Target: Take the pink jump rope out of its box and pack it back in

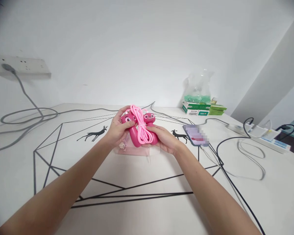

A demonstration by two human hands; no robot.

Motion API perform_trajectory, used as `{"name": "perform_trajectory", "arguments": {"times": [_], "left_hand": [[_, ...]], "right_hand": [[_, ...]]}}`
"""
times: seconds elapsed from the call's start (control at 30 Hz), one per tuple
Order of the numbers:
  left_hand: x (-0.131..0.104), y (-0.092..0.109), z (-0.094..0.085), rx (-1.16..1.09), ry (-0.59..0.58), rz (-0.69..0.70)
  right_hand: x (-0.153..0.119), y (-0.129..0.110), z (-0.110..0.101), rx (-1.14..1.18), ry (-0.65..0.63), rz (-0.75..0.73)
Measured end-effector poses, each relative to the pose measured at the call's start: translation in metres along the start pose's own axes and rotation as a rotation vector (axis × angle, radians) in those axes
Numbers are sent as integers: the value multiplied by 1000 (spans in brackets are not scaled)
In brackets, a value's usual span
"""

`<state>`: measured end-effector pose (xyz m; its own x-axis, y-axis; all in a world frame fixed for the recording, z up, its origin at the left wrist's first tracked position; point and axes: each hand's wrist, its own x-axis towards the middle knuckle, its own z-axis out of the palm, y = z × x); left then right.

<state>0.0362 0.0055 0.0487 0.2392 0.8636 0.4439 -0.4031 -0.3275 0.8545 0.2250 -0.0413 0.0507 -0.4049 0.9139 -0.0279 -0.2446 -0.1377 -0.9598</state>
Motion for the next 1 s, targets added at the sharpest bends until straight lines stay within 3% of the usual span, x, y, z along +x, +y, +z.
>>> {"name": "perform_trajectory", "arguments": {"times": [0.13, 0.33, 0.77, 1.0], "left_hand": [[2, 2, -3, -35, -27, 18], [2, -1, -4, -72, -48, 44], [-4, -9, 14, -261, 89, -53], [-2, -9, 17, -414, 164, -50]], "right_hand": [[-4, -3, 1, 42, -85, 77], [-11, -6, 4, 19, -110, 106], [2, 9, 15, -43, 119, -34], [5, 13, 16, -103, 180, -134]]}}
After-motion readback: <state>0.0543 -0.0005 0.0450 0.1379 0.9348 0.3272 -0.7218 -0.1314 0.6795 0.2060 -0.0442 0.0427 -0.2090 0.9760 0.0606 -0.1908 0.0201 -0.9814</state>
